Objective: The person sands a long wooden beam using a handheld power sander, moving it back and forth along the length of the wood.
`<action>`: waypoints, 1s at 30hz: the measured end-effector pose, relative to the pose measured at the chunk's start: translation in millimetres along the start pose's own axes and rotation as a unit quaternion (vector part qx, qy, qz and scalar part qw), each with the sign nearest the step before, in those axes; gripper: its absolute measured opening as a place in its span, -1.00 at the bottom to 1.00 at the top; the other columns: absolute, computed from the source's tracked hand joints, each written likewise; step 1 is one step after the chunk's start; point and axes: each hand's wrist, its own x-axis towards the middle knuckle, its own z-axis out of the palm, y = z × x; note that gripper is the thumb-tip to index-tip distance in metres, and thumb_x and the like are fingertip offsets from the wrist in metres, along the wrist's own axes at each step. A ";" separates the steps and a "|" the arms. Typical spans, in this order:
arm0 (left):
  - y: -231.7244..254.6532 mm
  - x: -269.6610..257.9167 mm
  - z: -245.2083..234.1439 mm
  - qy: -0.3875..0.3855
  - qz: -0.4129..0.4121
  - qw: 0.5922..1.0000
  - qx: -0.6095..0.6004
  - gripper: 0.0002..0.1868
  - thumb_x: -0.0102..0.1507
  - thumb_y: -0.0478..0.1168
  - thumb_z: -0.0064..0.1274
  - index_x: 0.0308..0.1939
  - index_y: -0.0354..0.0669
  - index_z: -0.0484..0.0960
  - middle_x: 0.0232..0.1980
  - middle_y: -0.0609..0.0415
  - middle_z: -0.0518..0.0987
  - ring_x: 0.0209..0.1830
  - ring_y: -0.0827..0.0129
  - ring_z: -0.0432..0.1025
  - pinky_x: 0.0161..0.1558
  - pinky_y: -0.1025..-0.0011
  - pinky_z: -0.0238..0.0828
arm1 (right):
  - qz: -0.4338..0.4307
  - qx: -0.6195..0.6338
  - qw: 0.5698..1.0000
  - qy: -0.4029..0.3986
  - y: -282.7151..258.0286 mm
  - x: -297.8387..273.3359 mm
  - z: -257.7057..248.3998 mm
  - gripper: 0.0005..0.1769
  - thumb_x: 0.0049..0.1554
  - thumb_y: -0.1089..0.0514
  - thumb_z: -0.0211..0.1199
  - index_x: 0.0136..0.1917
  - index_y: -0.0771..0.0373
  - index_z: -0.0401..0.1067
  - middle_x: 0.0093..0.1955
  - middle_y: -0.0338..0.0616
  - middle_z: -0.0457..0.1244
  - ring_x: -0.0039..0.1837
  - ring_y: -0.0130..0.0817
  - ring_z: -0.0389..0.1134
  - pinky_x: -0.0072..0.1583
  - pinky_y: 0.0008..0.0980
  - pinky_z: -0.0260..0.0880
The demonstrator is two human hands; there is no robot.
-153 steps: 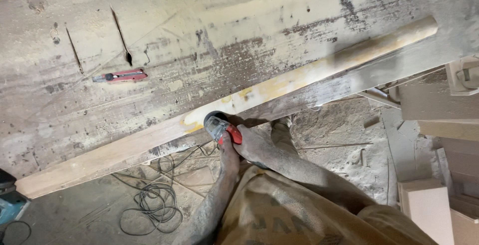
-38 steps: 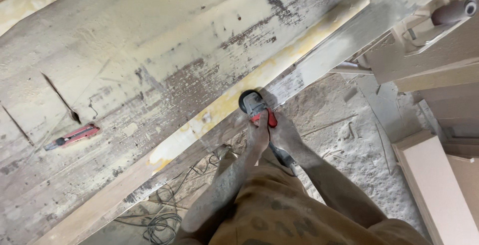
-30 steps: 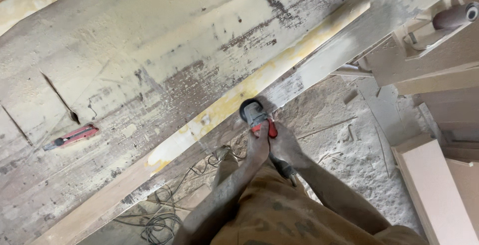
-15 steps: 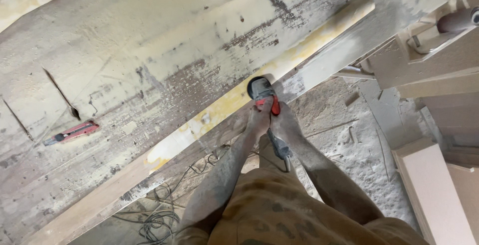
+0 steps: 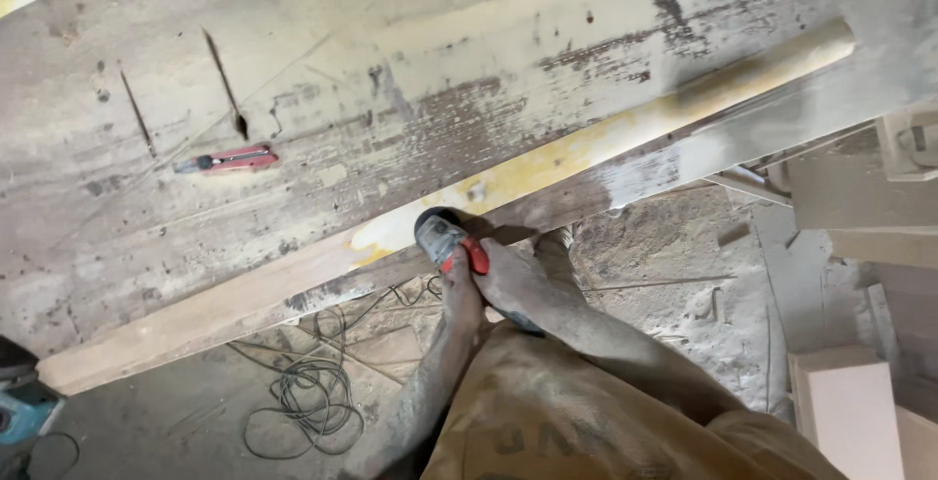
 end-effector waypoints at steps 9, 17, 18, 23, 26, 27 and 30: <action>-6.7 29.6 -16.5 -0.034 0.035 0.996 0.075 -0.10 0.24 0.54 -0.21 0.23 -0.14 0.57 0.39 -0.39 0.38 0.58 -0.10 0.00 0.61 0.12 -0.29 | 0.008 -0.013 1.000 -0.026 -32.0 -6.2 -11.0 -0.56 0.02 -0.35 0.22 0.02 -0.09 0.36 0.00 -0.13 0.42 0.17 -0.09 0.46 0.13 -0.08 0.45; 1.6 12.4 25.4 -0.089 -0.020 0.991 0.095 0.09 0.16 0.56 -0.09 0.48 -0.18 0.23 0.44 -0.29 0.35 0.52 0.00 0.15 0.57 0.13 -0.09 | 0.067 0.034 0.995 0.063 9.8 -6.0 -12.8 -0.56 0.02 -0.28 0.25 0.06 -0.04 0.44 0.00 -0.04 0.42 0.21 -0.03 0.43 0.19 -0.10 0.43; 4.0 10.1 28.3 -0.102 -0.012 0.991 0.084 0.03 0.18 0.50 -0.05 0.48 -0.15 0.24 0.41 -0.30 0.37 0.51 -0.04 0.16 0.56 0.08 -0.07 | 0.081 0.057 0.992 0.081 6.1 -11.4 -13.8 -0.54 0.03 -0.27 0.26 0.08 0.00 0.46 0.01 0.02 0.42 0.21 0.01 0.43 0.20 -0.07 0.43; -14.1 21.5 23.6 -0.127 -0.026 0.984 0.122 0.05 0.14 0.57 -0.05 0.47 -0.04 0.22 0.40 -0.24 0.40 0.50 0.04 0.19 0.54 0.12 -0.02 | 0.108 0.133 0.982 0.083 8.1 -19.7 -7.4 -0.55 0.02 -0.29 0.26 0.07 -0.03 0.53 0.00 -0.03 0.44 0.22 -0.02 0.42 0.20 -0.07 0.42; -18.0 21.1 5.2 -0.110 -0.036 0.987 0.116 0.06 0.17 0.56 -0.10 0.49 -0.09 0.18 0.44 -0.26 0.35 0.53 0.04 0.14 0.56 0.14 -0.05 | 0.079 0.115 0.989 0.047 13.1 -9.2 0.5 -0.55 0.00 -0.31 0.29 0.06 -0.08 0.49 0.02 -0.09 0.43 0.23 -0.07 0.42 0.21 -0.09 0.42; -18.2 22.4 -1.4 -0.097 -0.037 0.988 0.112 0.06 0.18 0.58 -0.15 0.47 -0.15 0.21 0.44 -0.30 0.34 0.53 0.01 0.14 0.56 0.15 -0.05 | 0.061 0.069 0.995 0.030 10.3 -5.2 0.5 -0.53 0.02 -0.34 0.25 0.09 -0.10 0.45 0.03 -0.12 0.42 0.23 -0.08 0.42 0.20 -0.11 0.42; -1.0 33.5 8.9 -0.097 -0.019 0.987 0.128 0.10 0.16 0.59 -0.13 0.46 -0.20 0.22 0.47 -0.30 0.31 0.55 0.00 0.10 0.57 0.15 -0.11 | 0.054 0.054 0.997 0.030 -2.6 6.5 -0.1 -0.52 0.02 -0.34 0.24 0.10 -0.09 0.46 0.04 -0.11 0.42 0.23 -0.07 0.42 0.23 -0.11 0.41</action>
